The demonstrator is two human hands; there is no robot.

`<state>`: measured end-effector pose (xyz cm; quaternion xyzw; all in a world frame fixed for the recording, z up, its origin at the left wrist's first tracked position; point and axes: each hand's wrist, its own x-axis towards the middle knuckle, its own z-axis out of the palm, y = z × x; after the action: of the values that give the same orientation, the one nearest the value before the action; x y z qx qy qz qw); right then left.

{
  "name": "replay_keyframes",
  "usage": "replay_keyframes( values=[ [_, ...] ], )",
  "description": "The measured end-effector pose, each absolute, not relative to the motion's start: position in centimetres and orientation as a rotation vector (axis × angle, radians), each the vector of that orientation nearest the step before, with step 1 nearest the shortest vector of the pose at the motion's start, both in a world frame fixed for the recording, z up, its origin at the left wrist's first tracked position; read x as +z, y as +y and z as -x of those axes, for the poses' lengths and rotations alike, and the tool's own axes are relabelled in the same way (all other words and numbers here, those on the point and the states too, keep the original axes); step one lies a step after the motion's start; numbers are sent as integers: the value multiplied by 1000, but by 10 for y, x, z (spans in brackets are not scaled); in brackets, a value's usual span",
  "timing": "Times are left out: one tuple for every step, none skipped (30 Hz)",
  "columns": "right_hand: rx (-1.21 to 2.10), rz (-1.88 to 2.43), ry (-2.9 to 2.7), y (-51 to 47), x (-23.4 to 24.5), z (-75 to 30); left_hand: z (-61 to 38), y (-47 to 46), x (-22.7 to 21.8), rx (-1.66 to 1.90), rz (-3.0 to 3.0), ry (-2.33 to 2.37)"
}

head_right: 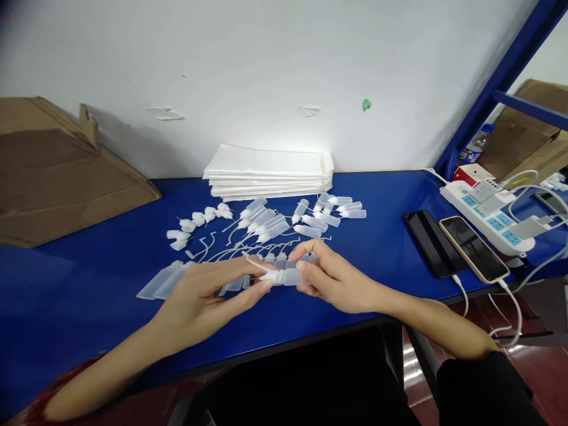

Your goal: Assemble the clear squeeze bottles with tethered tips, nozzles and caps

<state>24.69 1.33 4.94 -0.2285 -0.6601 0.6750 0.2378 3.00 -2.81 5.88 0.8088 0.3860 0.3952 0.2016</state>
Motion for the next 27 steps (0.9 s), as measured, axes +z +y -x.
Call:
replay_keyframes(
  values=[
    [1753, 684, -1871, 13, 50, -247, -30, -28, 58, 1092, -2294, 1073],
    [1667, 742, -1917, 12, 50, -247, -31, -28, 57, 1088, -2323, 1069],
    [1603, 792, -1938, 12, 51, -247, -31, -27, 55, 1101, -2356, 1066],
    [1569, 831, -1934, 12, 52, -246, -32, -27, 52, 1130, -2405, 1067],
    [1574, 856, -1910, 12, 53, -246, -33, -27, 49, 1178, -2475, 1065],
    [1612, 870, -1871, 12, 54, -245, -34, -27, 46, 1237, -2559, 1058],
    [1674, 877, -1824, 13, 55, -245, -35, -27, 43, 1295, -2644, 1045],
    [1747, 878, -1774, 13, 56, -244, -35, -28, 41, 1342, -2710, 1029],
    [1818, 876, -1727, 14, 57, -244, -35, -29, 41, 1372, -2735, 1021],
    [1872, 872, -1688, 14, 57, -243, -36, -30, 41, 1374, -2706, 1023],
    [1902, 859, -1662, 14, 57, -243, -36, -31, 43, 1348, -2627, 1028],
    [1908, 838, -1651, 14, 57, -243, -36, -32, 46, 1298, -2508, 1039],
    [1892, 810, -1658, 13, 57, -244, -36, -33, 50, 1233, -2367, 1046],
    [1855, 782, -1683, 12, 57, -244, -37, -33, 54, 1162, -2224, 1050],
    [1802, 762, -1723, 12, 56, -244, -37, -33, 58, 1095, -2095, 1053],
    [1742, 750, -1772, 11, 55, -244, -38, -33, 61, 1042, -1993, 1057],
    [1682, 745, -1820, 10, 55, -245, -38, -33, 64, 996, -1923, 1065],
    [1630, 745, -1863, 10, 54, -245, -39, -32, 65, 953, -1890, 1073],
    [1592, 748, -1895, 10, 53, -245, -39, -32, 66, 912, -1893, 1078],
    [1573, 749, -1918, 10, 53, -245, -39, -31, 65, 881, -1926, 1086],
    [1567, 750, -1933, 10, 53, -244, -40, -31, 62, 878, -1990, 1099],
    [1568, 753, -1943, 11, 52, -244, -40, -32, 59, 915, -2092, 1114],
    [1578, 761, -1947, 11, 52, -244, -40, -32, 55, 994, -2230, 1124],
    [1599, 768, -1943, 12, 52, -244, -41, -32, 50, 1106, -2400, 1119],
    [1628, 774, -1929, 12, 51, -244, -41, -33, 45, 1230, -2579, 1095],
    [1660, 779, -1911, 13, 51, -244, -40, -34, 42, 1339, -2737, 1054],
    [1685, 780, -1894, 13, 51, -245, -40, -34, 39, 1410, -2840, 1006]
  ],
)
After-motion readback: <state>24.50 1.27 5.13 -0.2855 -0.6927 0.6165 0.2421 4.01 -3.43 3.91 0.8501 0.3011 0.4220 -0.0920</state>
